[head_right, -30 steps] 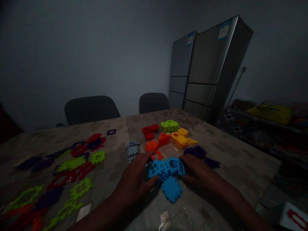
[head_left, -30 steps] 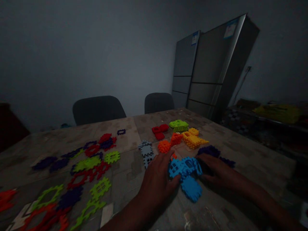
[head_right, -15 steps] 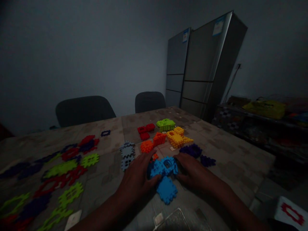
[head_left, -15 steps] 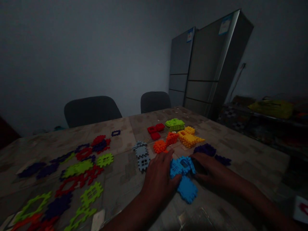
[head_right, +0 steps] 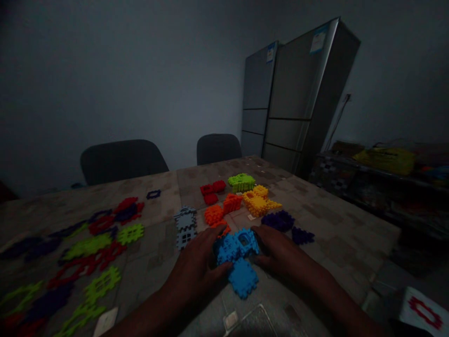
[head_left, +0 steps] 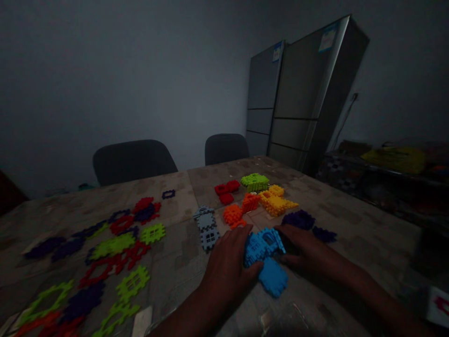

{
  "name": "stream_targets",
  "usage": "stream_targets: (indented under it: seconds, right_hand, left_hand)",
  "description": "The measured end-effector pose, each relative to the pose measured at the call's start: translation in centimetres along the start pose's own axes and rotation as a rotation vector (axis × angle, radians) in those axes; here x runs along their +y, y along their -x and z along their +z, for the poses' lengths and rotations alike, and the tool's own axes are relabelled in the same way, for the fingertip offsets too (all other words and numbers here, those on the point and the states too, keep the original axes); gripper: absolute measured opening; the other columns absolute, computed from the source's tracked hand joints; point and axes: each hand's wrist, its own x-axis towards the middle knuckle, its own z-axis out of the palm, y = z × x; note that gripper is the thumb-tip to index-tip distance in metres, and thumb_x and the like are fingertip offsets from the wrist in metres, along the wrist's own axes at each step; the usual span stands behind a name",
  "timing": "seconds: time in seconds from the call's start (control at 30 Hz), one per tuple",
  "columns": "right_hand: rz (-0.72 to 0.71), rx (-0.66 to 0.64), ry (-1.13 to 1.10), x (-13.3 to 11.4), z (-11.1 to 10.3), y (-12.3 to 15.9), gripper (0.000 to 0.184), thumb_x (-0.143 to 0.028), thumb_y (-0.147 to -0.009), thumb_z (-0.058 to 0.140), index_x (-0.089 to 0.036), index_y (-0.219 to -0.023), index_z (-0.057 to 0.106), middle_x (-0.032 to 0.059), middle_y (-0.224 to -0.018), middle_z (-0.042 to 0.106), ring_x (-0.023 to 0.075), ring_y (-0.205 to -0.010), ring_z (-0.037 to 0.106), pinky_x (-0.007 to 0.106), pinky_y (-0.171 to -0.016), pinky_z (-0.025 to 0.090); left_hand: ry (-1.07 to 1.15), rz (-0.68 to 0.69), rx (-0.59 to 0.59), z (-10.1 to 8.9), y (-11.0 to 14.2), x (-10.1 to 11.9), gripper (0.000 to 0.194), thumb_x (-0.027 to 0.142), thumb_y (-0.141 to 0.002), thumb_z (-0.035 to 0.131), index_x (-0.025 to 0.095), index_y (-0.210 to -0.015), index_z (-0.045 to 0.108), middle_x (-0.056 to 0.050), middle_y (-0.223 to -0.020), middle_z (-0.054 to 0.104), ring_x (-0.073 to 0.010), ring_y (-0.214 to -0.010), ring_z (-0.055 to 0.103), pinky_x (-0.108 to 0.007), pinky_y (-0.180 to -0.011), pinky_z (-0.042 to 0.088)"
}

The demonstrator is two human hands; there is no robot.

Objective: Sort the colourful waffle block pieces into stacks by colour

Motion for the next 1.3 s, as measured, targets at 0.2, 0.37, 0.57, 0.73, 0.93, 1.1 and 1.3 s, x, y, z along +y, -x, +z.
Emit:
stream_targets:
  seconds: [0.2, 0.37, 0.57, 0.73, 0.93, 1.1, 1.3]
  right_hand:
    - [-0.013, 0.045, -0.035, -0.3, 0.3, -0.2, 0.046, -0.017, -0.080, 0.069, -0.021, -0.126, 0.061, 0.0141, -0.133, 0.064, 0.0324, -0.121, 0.060, 0.045, -0.102, 0.046]
    - [-0.005, 0.026, -0.041, -0.6, 0.2, -0.5, 0.039, -0.015, -0.078, 0.068, -0.022, -0.117, 0.065, 0.0125, -0.132, 0.066, 0.0327, -0.122, 0.060, 0.043, -0.100, 0.048]
    - [0.055, 0.006, -0.024, -0.4, 0.5, -0.5, 0.058, -0.018, -0.079, 0.069, -0.020, -0.135, 0.056, 0.0158, -0.140, 0.061, 0.0337, -0.125, 0.059, 0.048, -0.106, 0.044]
    - [0.061, 0.003, -0.042, -1.0, 0.4, -0.5, 0.052, -0.015, -0.079, 0.066, -0.021, -0.130, 0.056, 0.0139, -0.132, 0.066, 0.0302, -0.117, 0.063, 0.042, -0.100, 0.047]
    - [0.084, -0.020, -0.003, -1.7, 0.2, -0.9, 0.028, -0.013, -0.080, 0.063, -0.022, -0.106, 0.058, 0.0055, -0.098, 0.072, 0.0234, -0.088, 0.068, 0.029, -0.074, 0.047]
    - [0.162, -0.015, 0.112, -2.0, -0.1, -0.6, 0.032, -0.014, -0.077, 0.063, -0.022, -0.107, 0.055, 0.0053, -0.096, 0.071, 0.0234, -0.085, 0.067, 0.028, -0.070, 0.044]
    - [0.199, -0.069, 0.341, -2.9, -2.1, -0.3, 0.044, -0.015, -0.073, 0.065, -0.019, -0.115, 0.054, 0.0110, -0.104, 0.073, 0.0273, -0.091, 0.070, 0.030, -0.070, 0.046]
  left_hand:
    - [0.011, 0.005, 0.003, 0.0, 0.0, -0.2, 0.072, 0.022, -0.080, 0.074, 0.017, -0.147, 0.047, -0.017, -0.147, 0.053, -0.0356, -0.135, 0.050, -0.058, -0.113, 0.040]
    - [0.020, 0.024, 0.003, 0.1, 0.2, -0.6, 0.070, 0.022, -0.082, 0.072, 0.016, -0.147, 0.046, -0.017, -0.148, 0.053, -0.0352, -0.135, 0.050, -0.058, -0.113, 0.040]
    - [0.003, 0.048, 0.036, 0.6, 0.5, -1.4, 0.069, 0.022, -0.082, 0.072, 0.019, -0.146, 0.046, -0.016, -0.148, 0.053, -0.0345, -0.134, 0.051, -0.059, -0.112, 0.041]
    - [0.017, 0.050, 0.042, 0.5, 0.5, -1.2, 0.067, 0.021, -0.083, 0.071, 0.019, -0.145, 0.047, -0.015, -0.146, 0.055, -0.0332, -0.132, 0.053, -0.057, -0.112, 0.042]
    - [0.025, 0.045, 0.041, 0.4, 0.6, -1.0, 0.068, 0.020, -0.082, 0.072, 0.017, -0.145, 0.048, -0.016, -0.147, 0.054, -0.0338, -0.134, 0.051, -0.056, -0.113, 0.040]
    - [0.053, 0.048, 0.048, 0.6, 0.6, -1.1, 0.069, 0.018, -0.082, 0.073, 0.017, -0.146, 0.047, -0.014, -0.143, 0.057, -0.0312, -0.130, 0.053, -0.054, -0.112, 0.042]
    - [0.054, 0.053, 0.070, 1.2, 0.8, -1.8, 0.070, 0.020, -0.081, 0.074, 0.019, -0.146, 0.047, -0.014, -0.145, 0.056, -0.0318, -0.132, 0.052, -0.055, -0.113, 0.041]
